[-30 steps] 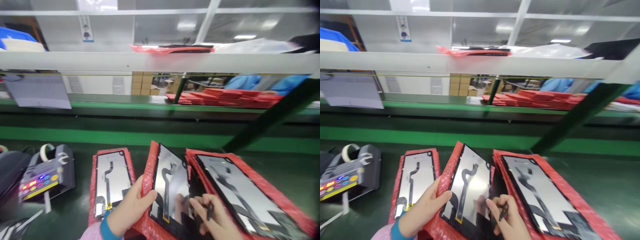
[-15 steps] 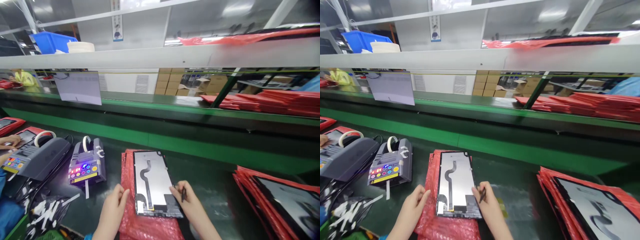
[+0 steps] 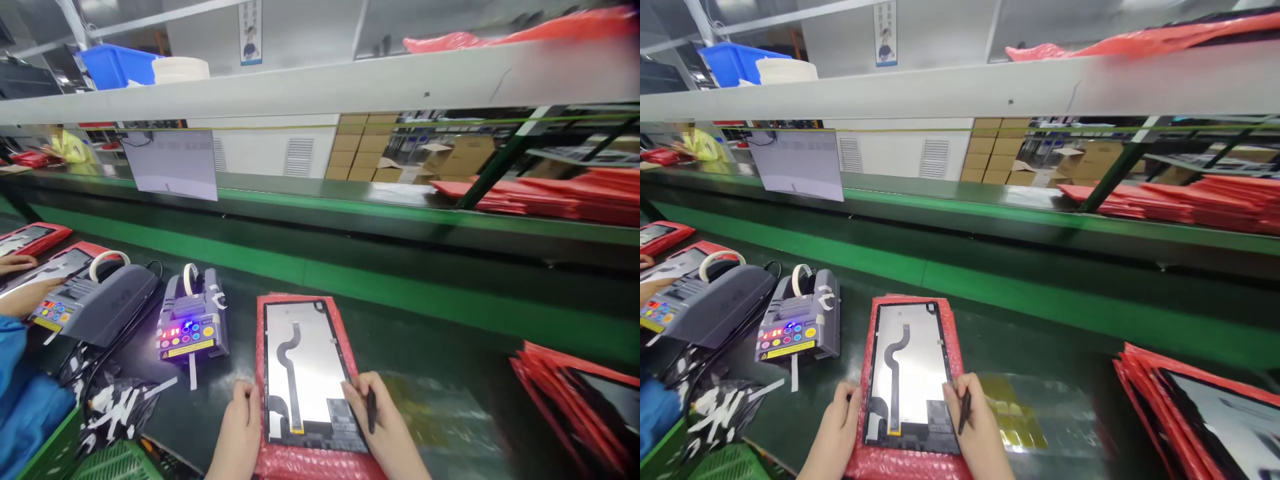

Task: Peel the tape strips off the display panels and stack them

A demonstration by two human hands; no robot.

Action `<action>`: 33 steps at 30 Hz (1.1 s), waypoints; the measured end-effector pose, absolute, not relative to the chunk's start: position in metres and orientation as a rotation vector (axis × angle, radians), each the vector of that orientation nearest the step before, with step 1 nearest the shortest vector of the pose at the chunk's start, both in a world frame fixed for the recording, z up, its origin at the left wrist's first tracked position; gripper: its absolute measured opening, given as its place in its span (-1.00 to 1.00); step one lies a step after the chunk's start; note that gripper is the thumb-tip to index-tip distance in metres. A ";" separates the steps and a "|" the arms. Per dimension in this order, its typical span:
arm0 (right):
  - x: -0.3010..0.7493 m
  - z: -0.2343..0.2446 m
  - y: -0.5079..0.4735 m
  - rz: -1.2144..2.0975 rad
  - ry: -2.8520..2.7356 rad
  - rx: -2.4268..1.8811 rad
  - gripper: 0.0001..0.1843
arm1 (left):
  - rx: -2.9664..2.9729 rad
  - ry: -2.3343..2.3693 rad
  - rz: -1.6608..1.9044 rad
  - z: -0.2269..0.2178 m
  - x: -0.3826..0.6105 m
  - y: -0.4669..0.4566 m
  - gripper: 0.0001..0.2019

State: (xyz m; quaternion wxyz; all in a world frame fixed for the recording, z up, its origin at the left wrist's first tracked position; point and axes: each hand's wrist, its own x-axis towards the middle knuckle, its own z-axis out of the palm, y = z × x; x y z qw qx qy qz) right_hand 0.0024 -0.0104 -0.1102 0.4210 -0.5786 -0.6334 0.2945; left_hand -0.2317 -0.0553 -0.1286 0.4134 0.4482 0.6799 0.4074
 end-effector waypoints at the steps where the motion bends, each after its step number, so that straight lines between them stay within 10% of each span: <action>1: 0.002 -0.112 -0.012 0.727 -1.626 -1.526 -0.51 | 1.092 1.690 1.025 -0.130 -0.235 -0.058 -0.53; 10: 0.082 -0.085 -0.016 0.720 -1.168 -1.580 -0.36 | 0.524 1.444 1.434 -0.104 -0.307 -0.069 -0.21; 33: 0.100 -0.110 -0.010 0.827 -0.990 -1.669 -0.35 | 0.938 1.219 1.639 -0.127 -0.201 -0.057 -0.53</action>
